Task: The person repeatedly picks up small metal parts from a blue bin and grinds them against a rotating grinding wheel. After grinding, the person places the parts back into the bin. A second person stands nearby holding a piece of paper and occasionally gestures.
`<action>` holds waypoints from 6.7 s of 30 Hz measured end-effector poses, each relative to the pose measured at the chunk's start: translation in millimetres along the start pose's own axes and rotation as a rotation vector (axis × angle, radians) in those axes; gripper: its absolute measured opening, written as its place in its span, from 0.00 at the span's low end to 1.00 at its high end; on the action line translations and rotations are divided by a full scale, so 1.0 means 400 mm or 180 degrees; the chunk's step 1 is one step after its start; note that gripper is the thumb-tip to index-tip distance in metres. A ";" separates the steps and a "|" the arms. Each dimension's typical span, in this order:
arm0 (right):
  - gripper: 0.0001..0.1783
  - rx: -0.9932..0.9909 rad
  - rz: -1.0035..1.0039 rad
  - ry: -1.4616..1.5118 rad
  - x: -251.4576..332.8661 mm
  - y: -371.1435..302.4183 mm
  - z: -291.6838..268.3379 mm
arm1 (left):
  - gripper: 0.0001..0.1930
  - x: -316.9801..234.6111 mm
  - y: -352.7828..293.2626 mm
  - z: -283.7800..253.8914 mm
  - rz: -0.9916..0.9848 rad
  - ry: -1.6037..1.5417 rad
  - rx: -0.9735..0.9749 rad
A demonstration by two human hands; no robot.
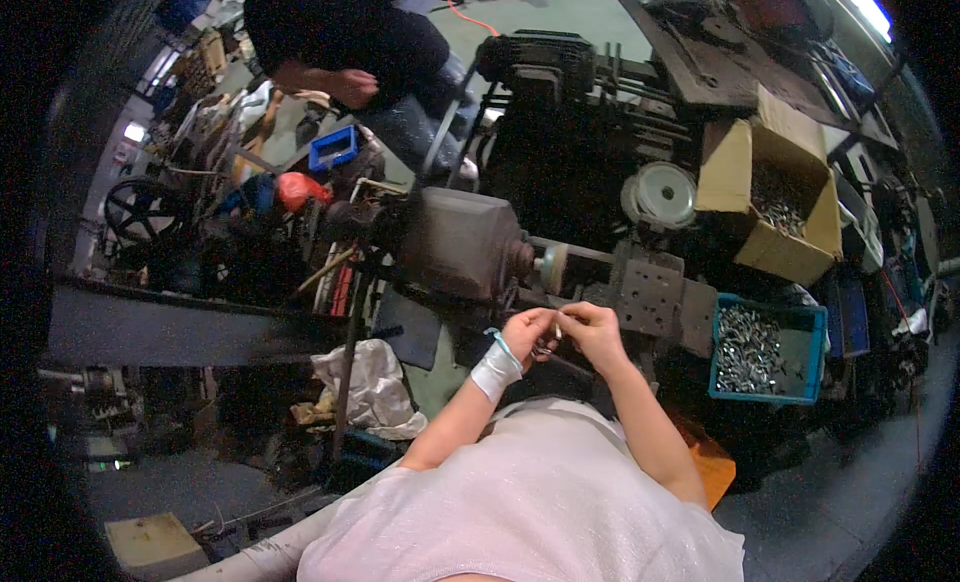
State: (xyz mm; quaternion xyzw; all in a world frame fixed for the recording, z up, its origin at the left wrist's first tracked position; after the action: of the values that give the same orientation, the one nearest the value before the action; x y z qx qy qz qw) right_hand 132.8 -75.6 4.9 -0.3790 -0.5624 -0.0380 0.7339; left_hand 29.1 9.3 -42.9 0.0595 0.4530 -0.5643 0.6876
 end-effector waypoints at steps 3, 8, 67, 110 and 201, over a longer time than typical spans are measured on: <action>0.08 0.0294 0.0285 0.0392 -0.001 0.007 -0.016 | 0.11 -0.021 -0.012 0.012 0.0033 0.0132 0.0121; 0.08 -0.0008 0.0175 0.0342 0.002 0.004 -0.009 | 0.13 -0.002 -0.022 0.001 -0.0015 0.0025 0.0217; 0.08 -0.1491 -0.0181 -0.0445 -0.053 0.124 -0.012 | 0.07 0.022 0.097 -0.031 0.0613 0.0758 -0.0773; 0.07 -0.1710 -0.0350 -0.0484 -0.062 0.144 0.000 | 0.07 0.040 0.140 -0.063 0.0799 0.1089 -0.1056; 0.07 -0.0557 -0.1121 -0.0265 -0.042 0.039 -0.040 | 0.10 0.020 0.043 -0.031 -0.0657 -0.0032 -0.0125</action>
State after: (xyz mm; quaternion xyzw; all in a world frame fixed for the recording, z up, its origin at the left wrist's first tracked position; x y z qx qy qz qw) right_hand 147.1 -80.3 -19.0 -0.3383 -0.6444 -0.1988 0.6563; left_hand 36.1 16.9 -63.0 -0.0038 0.4643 -0.6235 0.6291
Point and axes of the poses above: each hand's wrist, its own y-axis towards the middle knuckle, its own z-axis out of the palm, x = y × z, the point moved 3 cm from there along y, towards the middle knuckle, and after that the axes turned 6 degrees about z, right-handed, at the moved point
